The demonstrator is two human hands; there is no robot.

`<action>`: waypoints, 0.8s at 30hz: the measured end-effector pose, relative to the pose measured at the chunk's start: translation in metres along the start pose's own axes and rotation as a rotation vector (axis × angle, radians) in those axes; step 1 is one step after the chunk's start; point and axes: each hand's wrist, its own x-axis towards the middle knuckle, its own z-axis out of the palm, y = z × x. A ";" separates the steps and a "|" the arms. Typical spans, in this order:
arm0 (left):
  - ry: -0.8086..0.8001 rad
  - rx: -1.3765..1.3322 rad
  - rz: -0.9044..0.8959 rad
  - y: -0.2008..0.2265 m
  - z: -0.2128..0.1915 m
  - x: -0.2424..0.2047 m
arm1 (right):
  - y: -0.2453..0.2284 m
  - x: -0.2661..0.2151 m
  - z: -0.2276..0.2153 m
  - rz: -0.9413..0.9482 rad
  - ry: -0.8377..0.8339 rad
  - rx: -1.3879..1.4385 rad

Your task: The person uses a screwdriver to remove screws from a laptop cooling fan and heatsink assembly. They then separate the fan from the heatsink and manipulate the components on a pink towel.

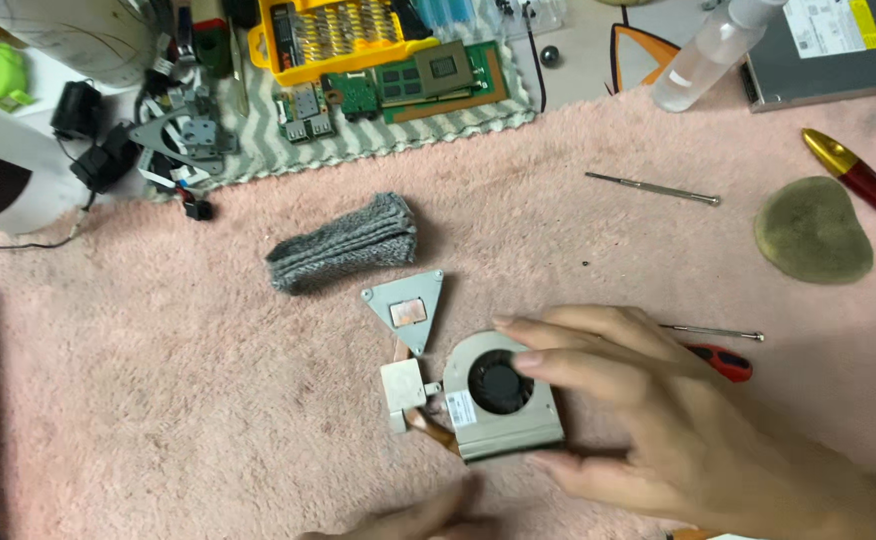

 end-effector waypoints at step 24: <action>-0.022 1.143 0.604 -0.007 -0.007 0.062 | 0.028 -0.027 -0.046 0.180 0.158 -0.346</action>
